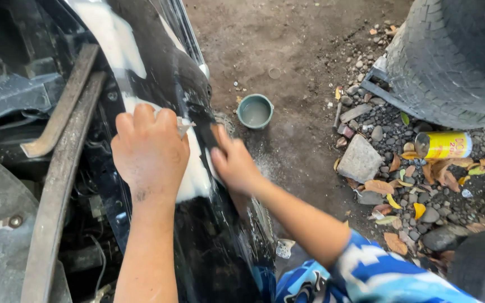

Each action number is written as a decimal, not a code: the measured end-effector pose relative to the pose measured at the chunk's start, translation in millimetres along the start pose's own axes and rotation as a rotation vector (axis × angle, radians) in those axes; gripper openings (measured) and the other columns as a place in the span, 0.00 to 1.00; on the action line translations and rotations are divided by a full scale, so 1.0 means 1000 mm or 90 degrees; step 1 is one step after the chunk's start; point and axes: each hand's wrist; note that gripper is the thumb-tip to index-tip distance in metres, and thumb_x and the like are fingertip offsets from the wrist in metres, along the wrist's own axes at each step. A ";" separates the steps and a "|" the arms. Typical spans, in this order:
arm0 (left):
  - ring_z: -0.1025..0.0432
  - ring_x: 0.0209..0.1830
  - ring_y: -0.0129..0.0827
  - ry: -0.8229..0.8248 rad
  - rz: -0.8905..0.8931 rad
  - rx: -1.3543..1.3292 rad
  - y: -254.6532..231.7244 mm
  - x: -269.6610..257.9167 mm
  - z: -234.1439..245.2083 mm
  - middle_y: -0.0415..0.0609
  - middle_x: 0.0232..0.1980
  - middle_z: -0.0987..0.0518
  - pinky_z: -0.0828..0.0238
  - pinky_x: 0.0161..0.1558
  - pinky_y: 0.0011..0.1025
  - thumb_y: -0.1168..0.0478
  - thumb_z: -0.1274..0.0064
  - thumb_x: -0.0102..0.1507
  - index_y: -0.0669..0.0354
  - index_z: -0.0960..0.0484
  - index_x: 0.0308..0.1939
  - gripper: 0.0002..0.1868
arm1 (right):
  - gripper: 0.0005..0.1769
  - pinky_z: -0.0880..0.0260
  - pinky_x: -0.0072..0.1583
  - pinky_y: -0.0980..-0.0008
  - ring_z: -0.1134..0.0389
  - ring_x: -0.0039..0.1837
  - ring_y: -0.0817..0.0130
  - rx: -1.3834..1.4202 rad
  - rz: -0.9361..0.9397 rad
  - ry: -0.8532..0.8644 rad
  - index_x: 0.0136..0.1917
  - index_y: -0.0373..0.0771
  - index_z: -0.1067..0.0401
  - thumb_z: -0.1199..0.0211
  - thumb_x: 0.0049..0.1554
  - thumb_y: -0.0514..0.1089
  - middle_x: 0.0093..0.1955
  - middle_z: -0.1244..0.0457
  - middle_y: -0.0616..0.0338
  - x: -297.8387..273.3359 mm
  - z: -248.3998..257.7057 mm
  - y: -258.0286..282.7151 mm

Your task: The person scrubs the front fender and bumper of a black car using a sanding block and a cloth. They repeatedly dip the cloth into a small bucket of water and wipe the surface to remove white residue.

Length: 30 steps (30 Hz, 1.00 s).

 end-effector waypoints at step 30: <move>0.29 0.44 0.42 0.002 0.006 -0.016 0.001 0.003 0.003 0.42 0.42 0.25 0.28 0.34 0.38 0.54 0.33 0.50 0.48 0.17 0.32 0.11 | 0.42 0.34 0.60 0.57 0.35 0.54 0.50 0.001 0.137 0.016 0.82 0.33 0.50 0.40 0.60 0.49 0.51 0.37 0.41 -0.078 0.005 -0.012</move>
Point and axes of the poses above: each hand's wrist, its own x-axis towards the middle knuckle, its own z-axis out of the back of the hand, y = z × x
